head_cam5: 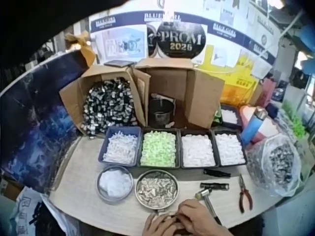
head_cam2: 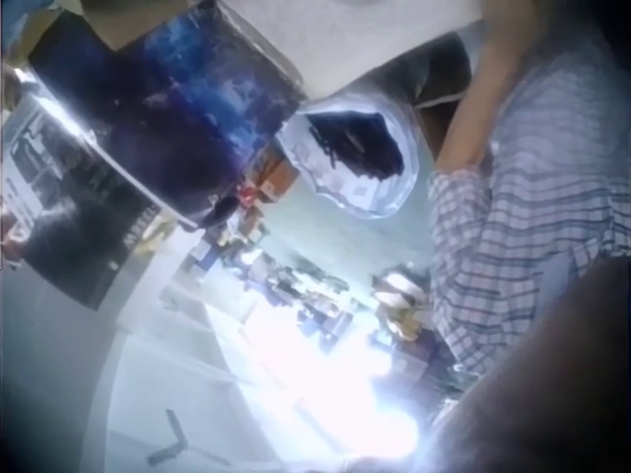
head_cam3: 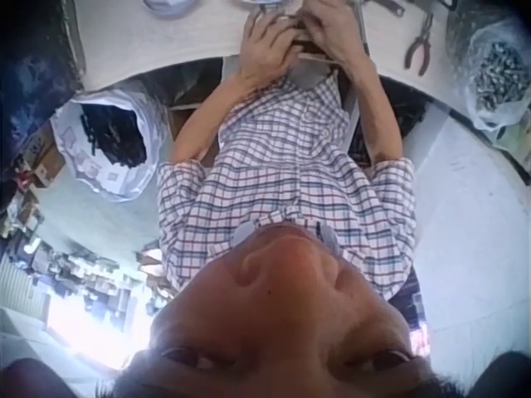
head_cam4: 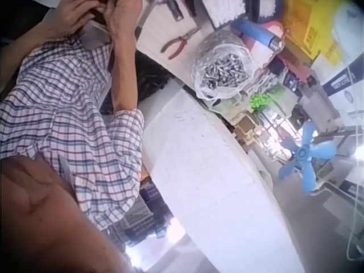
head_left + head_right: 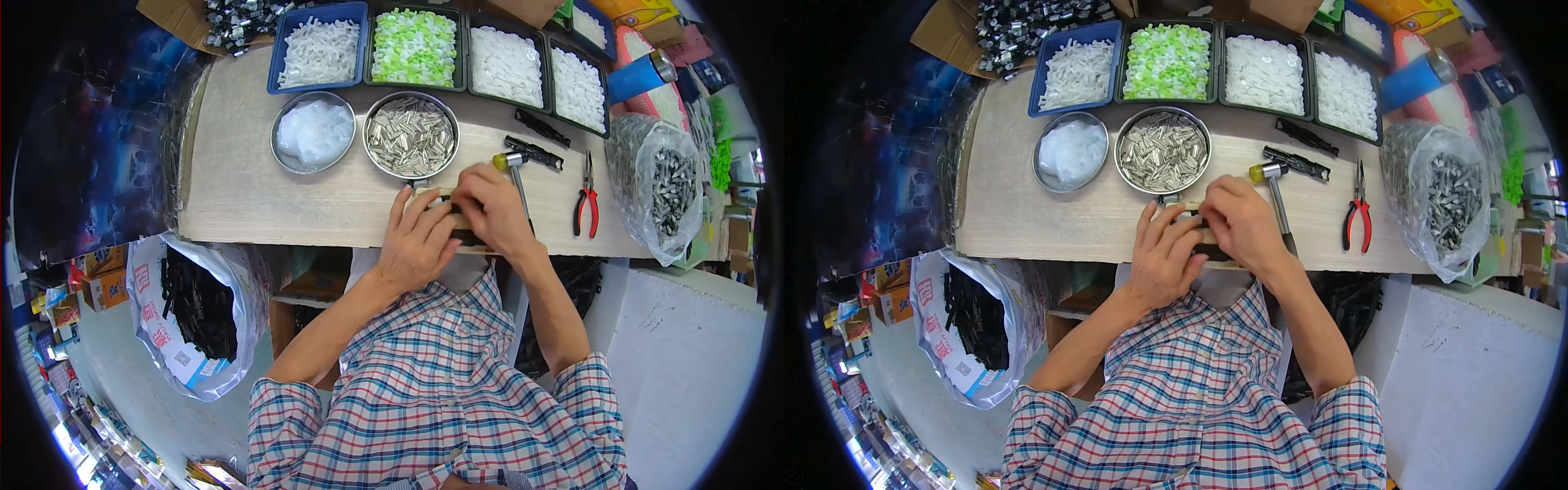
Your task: Assembling small metal pins and plastic components into a strip using a wooden jig, a hammer, and pliers.
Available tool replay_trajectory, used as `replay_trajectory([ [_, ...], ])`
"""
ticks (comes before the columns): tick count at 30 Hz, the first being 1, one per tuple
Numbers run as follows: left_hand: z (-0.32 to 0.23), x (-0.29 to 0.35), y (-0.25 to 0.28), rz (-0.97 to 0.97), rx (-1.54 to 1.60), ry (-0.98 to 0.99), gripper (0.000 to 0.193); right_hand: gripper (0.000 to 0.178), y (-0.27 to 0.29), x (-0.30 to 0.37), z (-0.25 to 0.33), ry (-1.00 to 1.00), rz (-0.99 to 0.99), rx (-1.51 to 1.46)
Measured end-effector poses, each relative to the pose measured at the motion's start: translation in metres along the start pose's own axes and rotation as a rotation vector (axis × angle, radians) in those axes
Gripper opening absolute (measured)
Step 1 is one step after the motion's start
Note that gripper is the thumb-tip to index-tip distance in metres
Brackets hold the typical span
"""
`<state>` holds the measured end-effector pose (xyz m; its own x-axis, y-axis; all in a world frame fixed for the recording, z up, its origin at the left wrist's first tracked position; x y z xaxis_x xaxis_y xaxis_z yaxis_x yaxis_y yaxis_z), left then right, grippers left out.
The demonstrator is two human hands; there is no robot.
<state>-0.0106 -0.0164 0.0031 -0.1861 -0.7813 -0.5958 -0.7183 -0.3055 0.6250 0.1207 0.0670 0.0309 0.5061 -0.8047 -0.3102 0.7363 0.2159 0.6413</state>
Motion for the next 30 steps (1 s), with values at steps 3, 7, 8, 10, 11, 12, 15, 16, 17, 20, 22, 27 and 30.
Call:
replay_trajectory([
  [3,0.020,-0.037,0.016,-0.096,-0.062,0.077,0.024,0.014,0.007,-0.042,-0.012,-0.001,-0.164,-0.008],
  [7,0.067,-0.069,0.003,0.141,-0.310,0.338,0.017,0.011,0.002,-0.115,-0.035,0.041,-0.342,0.061],
  [8,0.070,-0.074,-0.001,0.140,-0.313,0.334,0.017,0.011,-0.002,-0.131,-0.039,0.108,-0.335,0.134],
  [10,0.076,-0.076,-0.015,0.222,-0.331,0.397,0.017,0.012,-0.011,-0.153,-0.042,0.178,-0.328,0.203],
  [11,0.077,-0.076,-0.018,0.221,-0.335,0.395,0.017,0.012,-0.017,-0.162,-0.045,0.159,-0.293,0.267],
  [12,0.076,-0.075,-0.019,0.176,-0.358,0.384,0.016,0.013,-0.023,-0.168,-0.045,0.141,-0.256,0.331],
  [15,0.073,-0.074,-0.017,0.082,-0.371,0.342,0.011,0.011,-0.033,-0.179,-0.046,0.090,-0.258,0.393],
  [16,0.070,-0.075,-0.014,0.034,-0.358,0.311,0.012,0.010,-0.035,-0.180,-0.049,0.088,-0.258,0.444],
  [17,0.070,-0.075,-0.013,0.035,-0.359,0.308,0.012,0.010,-0.036,-0.179,-0.052,0.087,-0.261,0.444],
  [20,0.065,-0.078,-0.006,-0.027,-0.333,0.266,0.012,0.011,-0.029,-0.171,-0.048,0.189,-0.321,0.403],
  [22,0.062,-0.079,0.001,-0.072,-0.270,0.233,0.011,0.011,-0.016,-0.151,-0.035,0.238,-0.416,0.273],
  [27,0.048,-0.065,0.023,-0.188,0.419,0.623,0.008,0.006,-0.002,-0.066,-0.002,0.115,-0.496,-0.051],
  [30,0.029,-0.037,0.015,-0.197,0.972,0.928,0.014,0.005,-0.014,-0.003,0.008,-0.301,-0.408,-0.359],
])
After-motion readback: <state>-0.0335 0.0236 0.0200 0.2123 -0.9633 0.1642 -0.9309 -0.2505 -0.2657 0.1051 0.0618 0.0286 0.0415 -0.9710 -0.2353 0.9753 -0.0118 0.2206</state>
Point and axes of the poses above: each hand's wrist, its own x-axis away from the middle knuckle, its own y-axis out of the back of the hand, z = x × y, the point moved 5 cm from there along -x, towards the middle knuckle, and after that the axes turned 4 degrees about -z, right-handed, at the moved point
